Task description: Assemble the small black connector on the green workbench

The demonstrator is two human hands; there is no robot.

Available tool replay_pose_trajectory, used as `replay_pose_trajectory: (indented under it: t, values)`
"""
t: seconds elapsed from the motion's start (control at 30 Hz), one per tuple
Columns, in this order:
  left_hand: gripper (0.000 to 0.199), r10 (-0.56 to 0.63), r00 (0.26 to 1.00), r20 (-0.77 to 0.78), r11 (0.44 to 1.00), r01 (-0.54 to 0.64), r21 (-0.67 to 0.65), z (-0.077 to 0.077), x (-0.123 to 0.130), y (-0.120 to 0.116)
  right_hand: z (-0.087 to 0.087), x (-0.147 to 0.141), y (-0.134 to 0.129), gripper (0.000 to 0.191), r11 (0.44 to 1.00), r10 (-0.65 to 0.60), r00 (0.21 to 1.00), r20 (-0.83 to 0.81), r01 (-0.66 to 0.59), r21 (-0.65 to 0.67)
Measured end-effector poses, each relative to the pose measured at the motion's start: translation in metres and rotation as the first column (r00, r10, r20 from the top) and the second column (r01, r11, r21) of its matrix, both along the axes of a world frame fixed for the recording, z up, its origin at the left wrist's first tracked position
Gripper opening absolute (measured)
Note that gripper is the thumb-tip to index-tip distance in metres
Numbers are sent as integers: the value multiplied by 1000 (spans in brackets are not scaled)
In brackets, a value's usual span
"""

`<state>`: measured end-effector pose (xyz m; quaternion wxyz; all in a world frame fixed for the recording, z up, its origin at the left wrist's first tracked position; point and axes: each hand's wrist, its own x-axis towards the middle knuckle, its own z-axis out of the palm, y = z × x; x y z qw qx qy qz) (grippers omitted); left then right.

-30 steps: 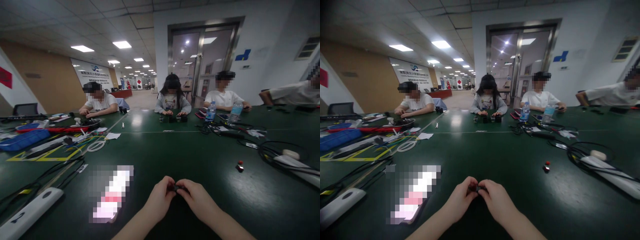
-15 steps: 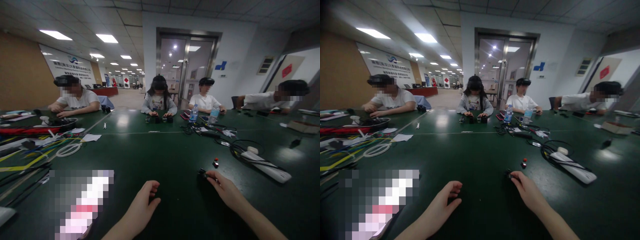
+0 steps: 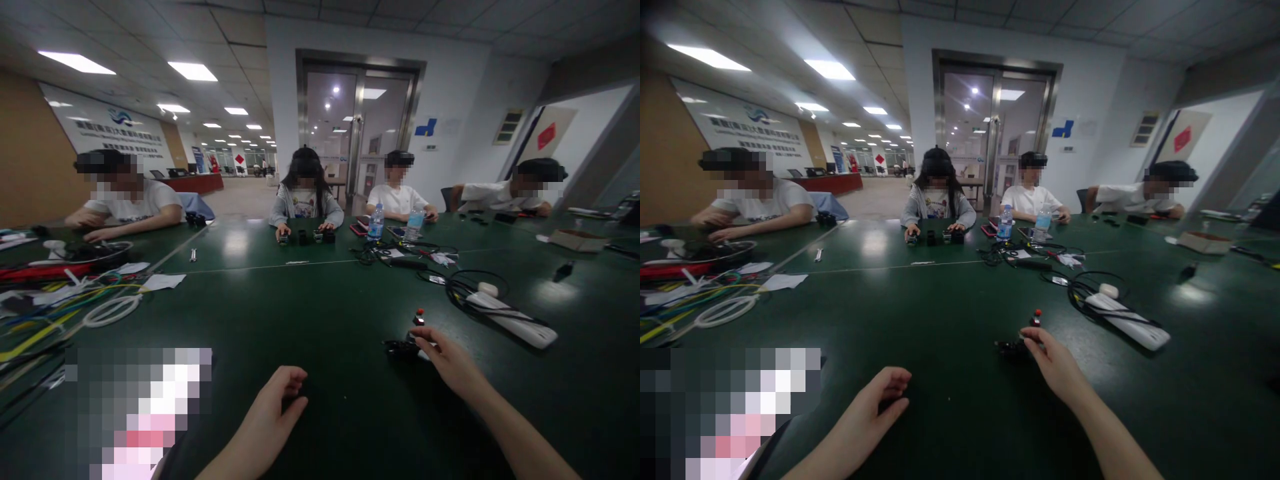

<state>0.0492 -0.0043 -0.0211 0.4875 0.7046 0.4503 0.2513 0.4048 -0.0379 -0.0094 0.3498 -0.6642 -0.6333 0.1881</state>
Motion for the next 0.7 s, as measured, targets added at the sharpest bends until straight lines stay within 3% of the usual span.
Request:
replay_pose_trajectory:
  t: [0.23,0.5,0.7]
  values:
    - [28,0,1000,-17,1000,0,21,0,2,-1,0,-5,-8,43,991,119,992,31,-117,-66]
    - [27,-14,1000,-27,999,15,36,1,1,0,-5,-8,-10,39,995,91,992,87,-87,-54]
    - [28,-29,999,-33,998,30,49,-5,0,1,-9,-8,-8,28,1000,-10,993,120,14,-28]
